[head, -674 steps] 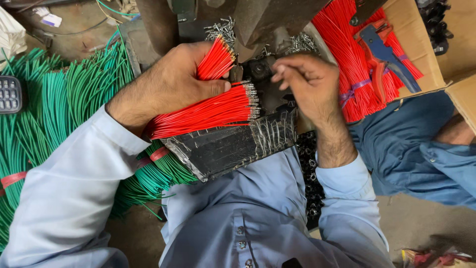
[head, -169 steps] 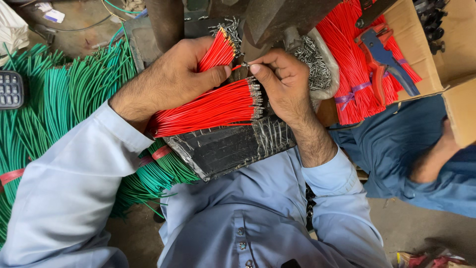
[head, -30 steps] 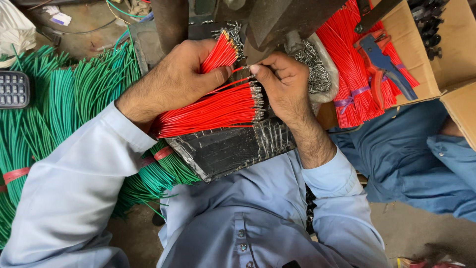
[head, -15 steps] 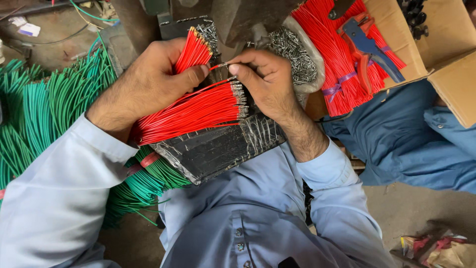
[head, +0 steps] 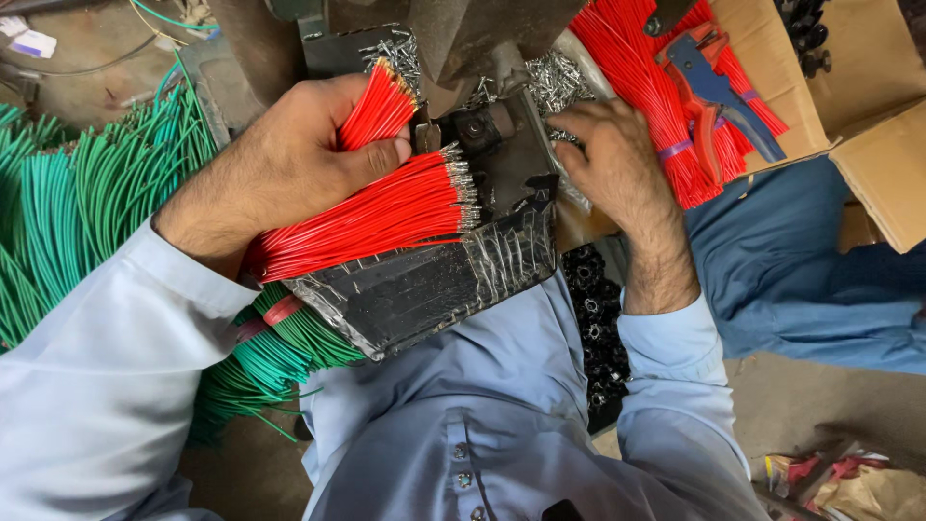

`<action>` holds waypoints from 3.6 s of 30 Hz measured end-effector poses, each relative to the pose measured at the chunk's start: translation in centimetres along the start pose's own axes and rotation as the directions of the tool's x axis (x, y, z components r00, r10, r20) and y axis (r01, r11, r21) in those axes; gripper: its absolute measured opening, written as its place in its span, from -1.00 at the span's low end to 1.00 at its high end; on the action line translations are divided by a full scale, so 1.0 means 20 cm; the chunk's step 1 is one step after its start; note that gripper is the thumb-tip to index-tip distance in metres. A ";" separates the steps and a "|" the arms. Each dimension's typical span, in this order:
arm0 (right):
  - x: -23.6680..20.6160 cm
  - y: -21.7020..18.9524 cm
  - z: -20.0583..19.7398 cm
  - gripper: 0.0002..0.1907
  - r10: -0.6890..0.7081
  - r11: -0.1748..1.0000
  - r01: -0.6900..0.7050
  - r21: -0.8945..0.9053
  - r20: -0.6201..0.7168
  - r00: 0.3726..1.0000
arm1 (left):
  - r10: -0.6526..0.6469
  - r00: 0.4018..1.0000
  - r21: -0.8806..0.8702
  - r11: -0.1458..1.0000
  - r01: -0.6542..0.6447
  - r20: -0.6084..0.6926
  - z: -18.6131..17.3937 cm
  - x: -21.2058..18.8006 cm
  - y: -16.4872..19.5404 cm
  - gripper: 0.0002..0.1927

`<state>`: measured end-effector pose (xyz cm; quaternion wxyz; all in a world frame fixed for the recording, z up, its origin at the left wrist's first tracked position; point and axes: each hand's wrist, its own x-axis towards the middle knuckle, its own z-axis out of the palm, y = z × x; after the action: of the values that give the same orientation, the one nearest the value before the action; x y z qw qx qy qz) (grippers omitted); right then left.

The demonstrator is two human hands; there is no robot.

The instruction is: The person holds a bundle of red insulated wires and repeatedly feeds the stripped end of one wire into a bench-mounted crimping machine, pressing it to attach a metal terminal, then moves the finished wire into the completed bundle. A pile of loose terminals sits beside the machine for repeated use.

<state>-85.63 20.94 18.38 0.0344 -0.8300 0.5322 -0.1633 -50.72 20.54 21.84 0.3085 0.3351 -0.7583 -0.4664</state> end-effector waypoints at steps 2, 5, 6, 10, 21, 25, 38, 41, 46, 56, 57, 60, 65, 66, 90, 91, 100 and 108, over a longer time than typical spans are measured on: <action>-0.01 0.04 0.01 -0.70 -0.043 0.999 0.044 -0.027 0.026 0.999 | 0.011 1.000 -0.010 1.000 -0.011 -0.007 -0.01 0.00 0.00 -0.86; -0.01 0.08 0.02 -0.75 0.004 0.998 -0.006 0.065 0.033 0.999 | 0.004 1.000 -0.044 0.999 -0.005 -0.008 -0.01 0.00 0.01 -0.85; 0.00 0.09 0.02 -0.79 0.081 0.989 -0.087 0.122 0.052 0.995 | -0.010 1.000 -0.082 0.997 0.010 0.005 -0.01 0.00 0.01 -0.83; 0.03 0.09 0.02 -0.90 0.056 0.991 -0.047 0.124 -0.069 0.996 | -0.058 0.998 -0.088 0.994 0.060 0.025 -0.01 0.00 0.01 -0.77; -0.06 -0.10 0.00 -0.91 0.142 0.762 -0.044 0.646 -0.100 0.985 | -0.030 1.000 -0.003 1.000 0.030 0.009 -0.02 0.01 0.02 -0.74; -0.11 -0.21 0.00 -0.93 -0.122 0.861 0.114 0.495 -0.015 0.992 | 0.024 0.999 -0.037 0.999 -0.025 -0.024 -0.03 0.00 0.03 -0.79; -0.09 -0.17 -0.03 -0.86 0.066 0.730 -0.017 0.683 -0.046 0.997 | -0.036 0.997 -0.030 0.999 0.035 -0.061 -0.04 0.01 0.05 -0.80; -0.10 -0.24 -0.08 -0.83 0.078 0.860 -0.074 0.505 0.014 0.997 | -0.031 0.997 -0.050 0.998 0.027 -0.068 -0.04 0.02 0.05 -0.80; -0.09 -0.36 -0.09 -0.76 -0.021 0.955 0.041 0.293 -0.070 0.997 | -0.055 0.996 -0.026 0.998 0.053 -0.072 -0.04 0.01 0.05 -0.79; -0.05 -0.32 -0.02 -0.88 0.192 0.865 -0.187 0.466 0.038 0.981 | -0.013 0.998 -0.050 0.999 0.010 -0.056 -0.04 0.01 0.04 -0.79; -0.06 -0.32 -0.01 -0.89 0.204 0.824 -0.186 0.535 0.025 0.979 | -0.006 0.998 -0.057 0.998 0.003 -0.056 -0.04 0.01 0.04 -0.79; -0.04 -0.31 0.05 -0.90 0.152 0.572 -0.087 0.816 -0.001 0.988 | 0.002 0.998 -0.087 0.996 -0.008 -0.061 -0.03 0.01 0.02 -0.80; 0.04 -0.27 0.13 -0.95 0.143 0.463 -0.017 0.886 -0.056 0.988 | -0.018 0.997 -0.097 0.995 0.011 -0.074 -0.03 0.00 0.02 -0.83; 0.05 -0.27 0.14 -0.95 0.171 0.504 -0.038 0.863 -0.057 0.984 | -0.012 0.997 -0.094 0.996 0.005 -0.071 -0.03 0.00 0.02 -0.84; 0.21 -0.40 0.17 -0.92 0.079 0.635 0.047 0.771 -0.125 0.989 | 0.014 0.998 -0.018 1.000 -0.015 -0.067 -0.05 0.01 0.01 -0.82; 0.21 -0.40 0.17 -0.92 0.078 0.635 0.050 0.771 -0.129 0.989 | 0.006 0.998 -0.016 1.000 -0.007 -0.064 -0.05 0.01 0.01 -0.83; 0.24 -0.38 0.18 -0.92 0.048 0.599 0.071 0.798 -0.124 0.991 | 0.030 0.997 0.009 1.000 -0.029 -0.069 -0.05 0.01 0.02 -0.81; 0.24 -0.36 0.20 -0.90 0.083 0.614 0.021 0.789 -0.091 0.992 | 0.018 0.996 0.020 1.000 -0.017 -0.085 -0.05 0.01 0.01 -0.82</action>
<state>-76.36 19.29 17.40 0.3666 -0.7099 0.4218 -0.4286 -50.13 19.98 22.50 0.3416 0.3509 -0.7517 -0.4417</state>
